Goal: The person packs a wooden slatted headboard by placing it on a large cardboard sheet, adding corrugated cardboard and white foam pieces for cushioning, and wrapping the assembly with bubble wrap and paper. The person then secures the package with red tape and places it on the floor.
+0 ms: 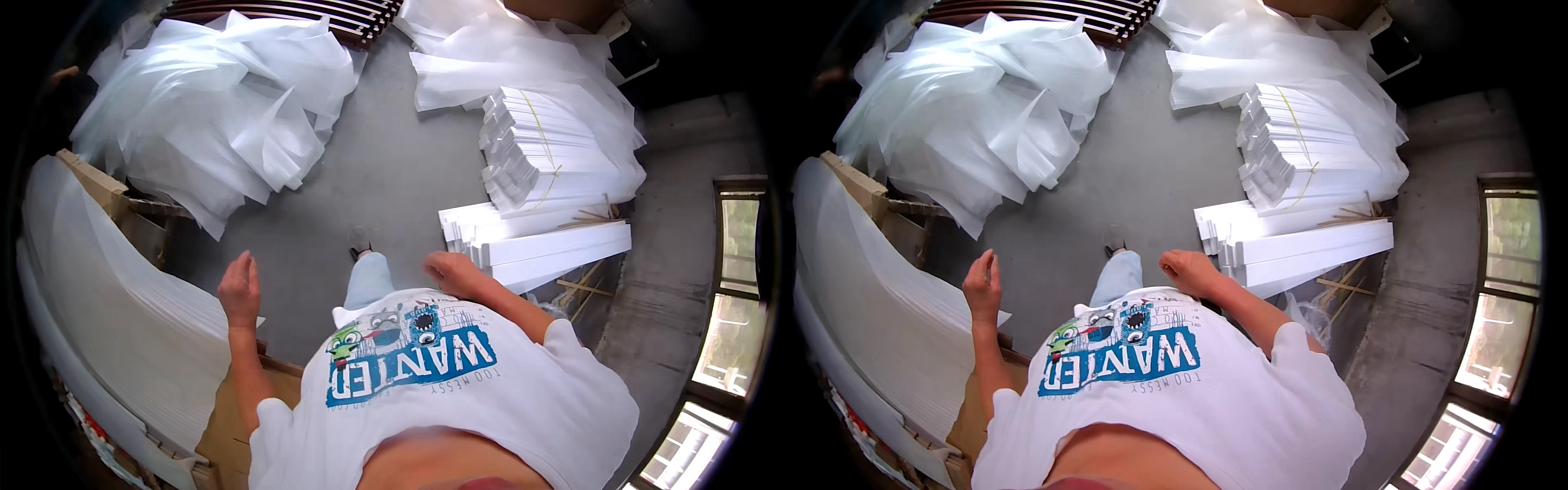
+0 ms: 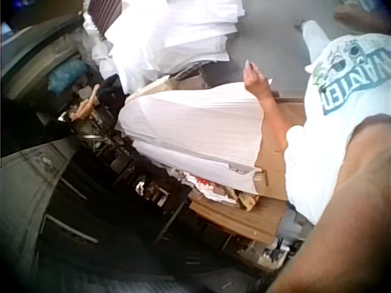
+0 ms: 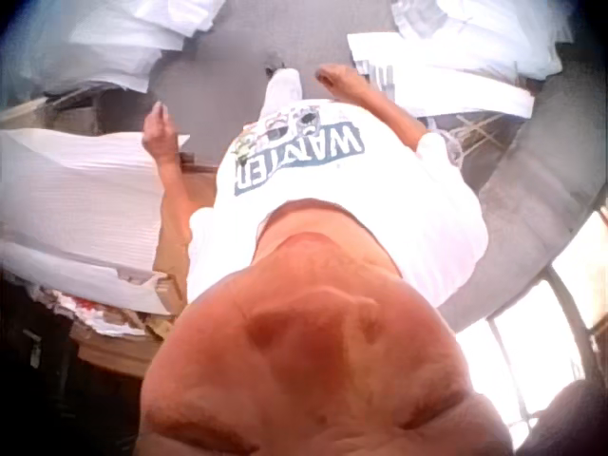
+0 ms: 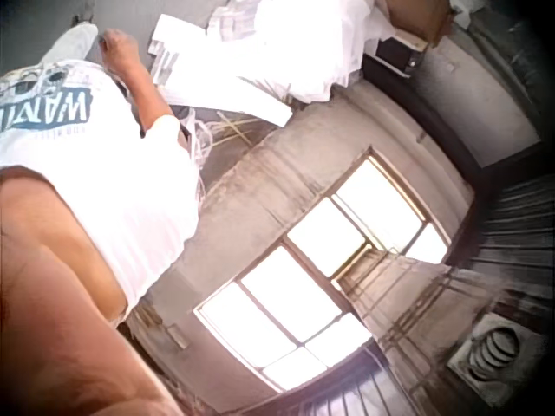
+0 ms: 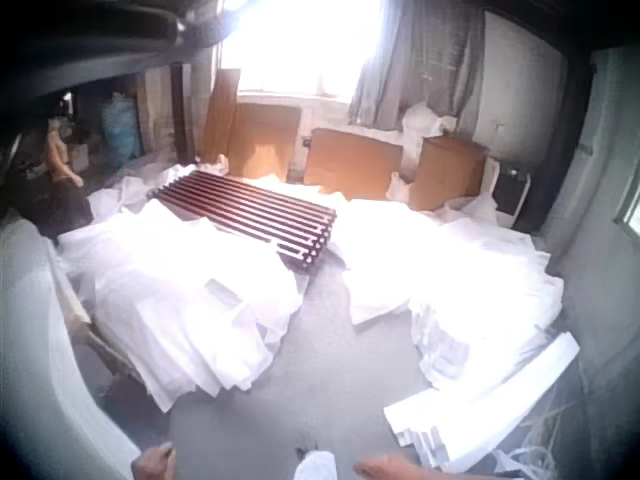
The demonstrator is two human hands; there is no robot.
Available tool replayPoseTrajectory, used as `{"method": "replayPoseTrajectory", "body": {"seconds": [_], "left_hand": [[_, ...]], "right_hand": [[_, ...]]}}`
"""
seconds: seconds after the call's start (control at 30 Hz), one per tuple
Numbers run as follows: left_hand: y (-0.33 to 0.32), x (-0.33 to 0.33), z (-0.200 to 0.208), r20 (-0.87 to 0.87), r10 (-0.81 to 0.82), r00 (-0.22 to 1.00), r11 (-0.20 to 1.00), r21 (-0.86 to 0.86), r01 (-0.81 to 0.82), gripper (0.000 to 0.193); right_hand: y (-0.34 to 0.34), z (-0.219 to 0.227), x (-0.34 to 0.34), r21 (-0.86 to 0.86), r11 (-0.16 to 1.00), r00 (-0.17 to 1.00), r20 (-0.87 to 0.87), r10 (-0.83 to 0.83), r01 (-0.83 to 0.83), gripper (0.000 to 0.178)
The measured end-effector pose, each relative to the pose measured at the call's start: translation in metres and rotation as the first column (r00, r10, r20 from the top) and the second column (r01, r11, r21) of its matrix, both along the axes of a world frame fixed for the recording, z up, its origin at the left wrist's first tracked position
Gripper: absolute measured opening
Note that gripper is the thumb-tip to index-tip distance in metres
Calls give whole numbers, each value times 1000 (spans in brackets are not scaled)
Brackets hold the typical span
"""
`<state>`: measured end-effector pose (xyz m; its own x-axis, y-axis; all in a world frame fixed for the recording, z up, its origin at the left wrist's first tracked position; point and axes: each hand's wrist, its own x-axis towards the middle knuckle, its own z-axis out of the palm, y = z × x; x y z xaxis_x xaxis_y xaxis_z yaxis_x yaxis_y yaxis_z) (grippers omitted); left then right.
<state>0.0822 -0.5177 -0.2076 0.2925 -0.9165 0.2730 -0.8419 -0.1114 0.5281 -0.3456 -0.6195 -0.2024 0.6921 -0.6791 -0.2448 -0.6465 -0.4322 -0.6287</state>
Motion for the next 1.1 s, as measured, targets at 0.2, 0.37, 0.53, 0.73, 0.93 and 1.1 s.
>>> {"method": "replayPoseTrajectory", "body": {"seconds": [0.2,0.37,0.53,0.73,0.93,1.1], "left_hand": [[-203,-77,-12,-300,-261,917,963,-12,271,21],[-310,-88,-29,-347,-293,891,887,249,389,23],[-412,-75,-67,-405,-137,904,888,353,293,29],[-560,-62,-51,-632,226,742,946,325,-11,26],[-709,-55,-108,-799,362,481,932,329,-154,25],[-819,-44,-167,-849,383,364,881,455,133,28]], "right_hand": [[-158,36,-31,31,976,947,-250,-203,217,10],[-302,-10,-14,28,948,930,-208,-304,316,12],[-478,-63,25,113,987,969,-233,-87,116,15],[-729,-112,105,65,998,931,-363,42,-19,15],[-907,-168,175,51,988,881,-448,152,-144,17],[-998,-242,206,90,993,826,-551,118,-82,19]]}}
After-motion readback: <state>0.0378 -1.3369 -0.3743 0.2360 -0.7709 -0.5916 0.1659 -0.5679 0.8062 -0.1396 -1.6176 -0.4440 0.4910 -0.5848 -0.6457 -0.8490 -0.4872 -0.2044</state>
